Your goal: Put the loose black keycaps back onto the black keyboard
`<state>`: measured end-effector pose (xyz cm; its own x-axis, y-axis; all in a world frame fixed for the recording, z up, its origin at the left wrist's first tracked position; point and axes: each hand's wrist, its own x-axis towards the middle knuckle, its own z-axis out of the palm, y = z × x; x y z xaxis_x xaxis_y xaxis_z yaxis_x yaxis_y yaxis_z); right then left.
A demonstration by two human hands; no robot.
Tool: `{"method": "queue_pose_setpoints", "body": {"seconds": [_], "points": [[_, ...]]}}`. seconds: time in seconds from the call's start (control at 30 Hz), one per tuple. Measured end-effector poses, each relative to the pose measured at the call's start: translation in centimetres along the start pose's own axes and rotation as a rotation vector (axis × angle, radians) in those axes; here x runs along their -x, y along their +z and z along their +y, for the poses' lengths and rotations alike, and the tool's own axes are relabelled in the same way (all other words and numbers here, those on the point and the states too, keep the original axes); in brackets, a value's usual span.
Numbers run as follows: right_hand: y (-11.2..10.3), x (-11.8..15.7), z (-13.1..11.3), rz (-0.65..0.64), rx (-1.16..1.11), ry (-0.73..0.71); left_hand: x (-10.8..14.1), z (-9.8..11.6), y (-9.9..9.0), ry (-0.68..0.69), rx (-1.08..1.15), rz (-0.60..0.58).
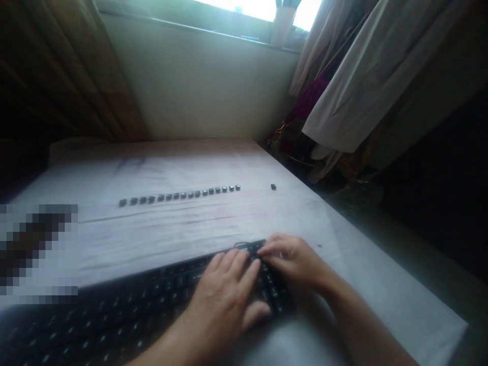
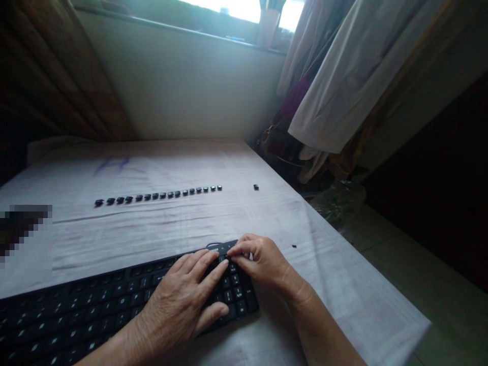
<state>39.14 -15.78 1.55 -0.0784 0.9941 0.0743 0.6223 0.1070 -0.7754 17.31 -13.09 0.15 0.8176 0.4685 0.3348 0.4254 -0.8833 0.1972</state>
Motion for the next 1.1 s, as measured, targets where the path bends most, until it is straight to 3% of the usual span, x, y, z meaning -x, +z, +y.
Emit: {"method": "queue_pose_setpoints", "body": {"seconds": [0.17,0.7,1.1], "points": [[-0.1,0.2,-0.2,0.017,0.162,-0.053,-0.1,0.0,-0.2,-0.006,0.017,-0.025],[0.4,0.3,-0.2,0.028,0.240,-0.109,0.0,0.0,-0.1,0.020,-0.021,0.010],[0.8,-0.1,-2.5,0.099,0.239,0.183,0.0,-0.1,0.0,0.029,-0.041,0.006]]}}
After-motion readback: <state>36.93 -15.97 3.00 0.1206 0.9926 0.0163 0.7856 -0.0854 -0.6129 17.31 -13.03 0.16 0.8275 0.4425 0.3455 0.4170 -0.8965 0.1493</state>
